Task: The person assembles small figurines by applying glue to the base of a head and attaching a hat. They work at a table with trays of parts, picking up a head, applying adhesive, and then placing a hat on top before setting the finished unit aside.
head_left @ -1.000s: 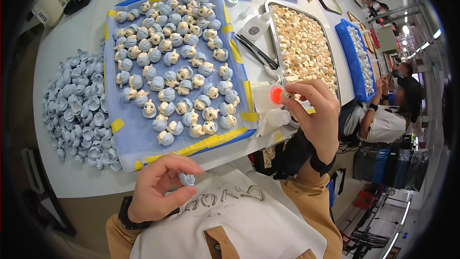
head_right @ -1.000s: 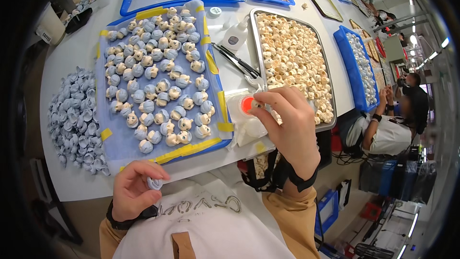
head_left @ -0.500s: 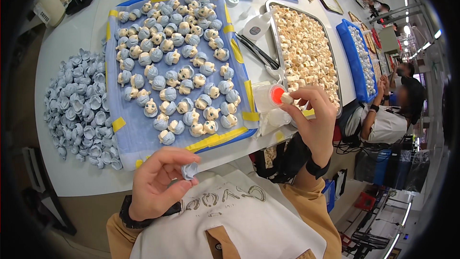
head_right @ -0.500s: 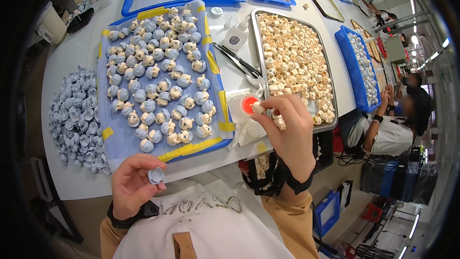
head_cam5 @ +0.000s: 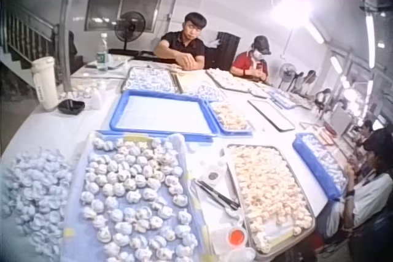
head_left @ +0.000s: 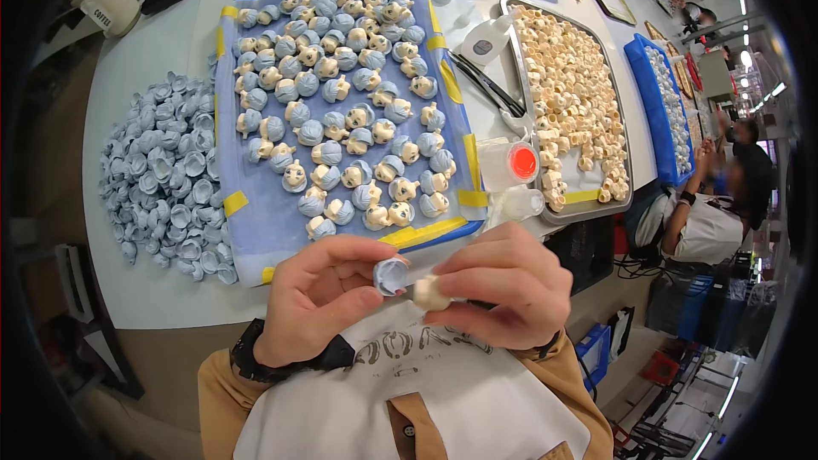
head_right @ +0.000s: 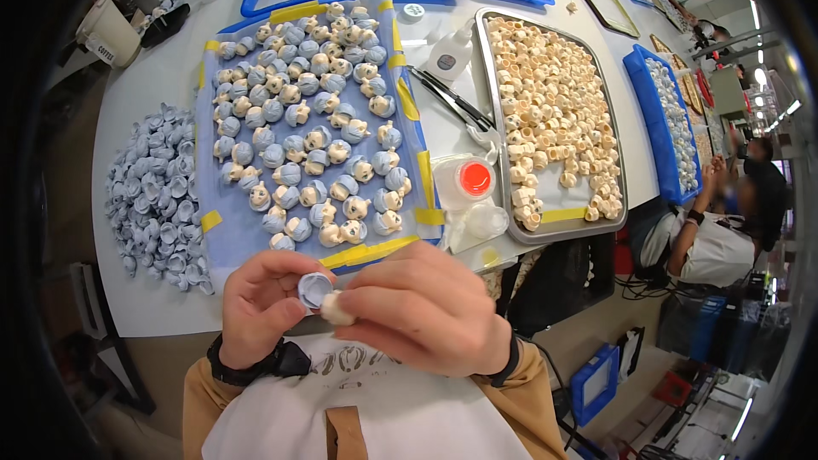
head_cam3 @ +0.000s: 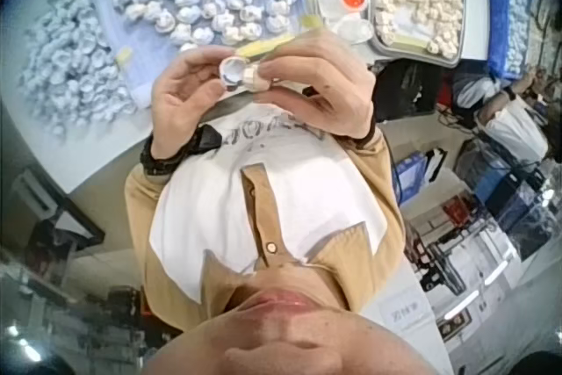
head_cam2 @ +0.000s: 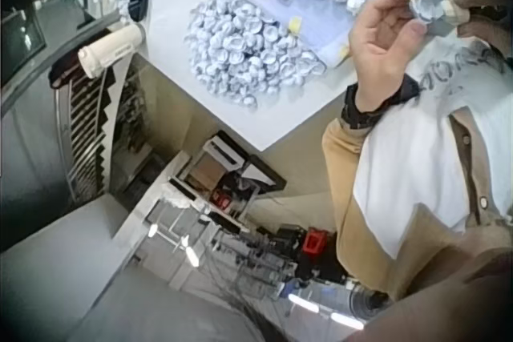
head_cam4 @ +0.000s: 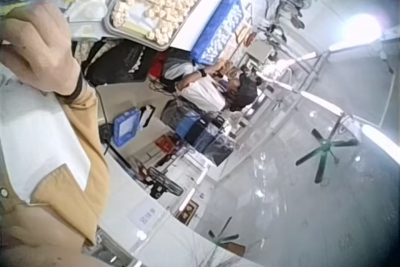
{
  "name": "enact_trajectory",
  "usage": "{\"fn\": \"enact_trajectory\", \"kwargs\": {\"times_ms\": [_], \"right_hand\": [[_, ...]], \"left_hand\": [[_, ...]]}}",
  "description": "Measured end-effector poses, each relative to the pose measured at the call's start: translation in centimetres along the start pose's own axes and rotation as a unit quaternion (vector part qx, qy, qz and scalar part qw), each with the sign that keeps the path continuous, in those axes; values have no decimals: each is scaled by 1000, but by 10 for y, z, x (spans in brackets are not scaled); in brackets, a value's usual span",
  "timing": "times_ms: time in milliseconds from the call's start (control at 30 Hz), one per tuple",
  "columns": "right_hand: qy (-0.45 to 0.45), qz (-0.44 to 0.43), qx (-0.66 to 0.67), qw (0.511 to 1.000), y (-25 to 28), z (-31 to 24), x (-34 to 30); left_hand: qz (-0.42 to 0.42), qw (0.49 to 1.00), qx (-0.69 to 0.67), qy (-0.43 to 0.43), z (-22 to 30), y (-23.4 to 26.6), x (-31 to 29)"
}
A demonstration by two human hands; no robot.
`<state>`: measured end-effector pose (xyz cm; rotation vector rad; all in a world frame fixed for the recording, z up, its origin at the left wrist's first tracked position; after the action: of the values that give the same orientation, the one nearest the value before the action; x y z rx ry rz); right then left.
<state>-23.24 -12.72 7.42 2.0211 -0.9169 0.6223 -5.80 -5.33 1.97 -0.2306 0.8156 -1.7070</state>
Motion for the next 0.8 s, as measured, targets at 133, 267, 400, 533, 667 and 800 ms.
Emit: {"fn": "enact_trajectory", "kwargs": {"times_ms": [133, 267, 400, 533, 667, 800], "right_hand": [[25, -27, -40, 999, -12, 1, 6], [15, -78, -34, 996, -15, 3, 4], [33, -88, -58, 994, -21, 4, 0], [5, -58, -73, 996, -36, -1, 2], [38, -122, -163, 978, -46, 7, 3], [17, -129, -155, 979, -45, 19, 3]], "left_hand": [[-3, 1000, -15, -4, 0, 2, -3], [16, 1000, 11, -20, -2, 2, -5], [25, 999, 36, -2, -3, 3, -6], [34, 998, -44, -2, -3, 4, -8], [92, 992, 56, 64, 4, -1, -19], [261, 909, 306, -111, 30, 21, -110]]}}
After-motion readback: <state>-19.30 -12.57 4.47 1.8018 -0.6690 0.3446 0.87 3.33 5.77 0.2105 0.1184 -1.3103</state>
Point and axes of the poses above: each hand's wrist, its own x-axis towards the middle knuckle, its own y-axis out of the back of the hand, z = x × y, the point moved 2 cm from there along x, towards the middle knuckle, and after that the axes turned 14 degrees about y, right-handed, at the moved point
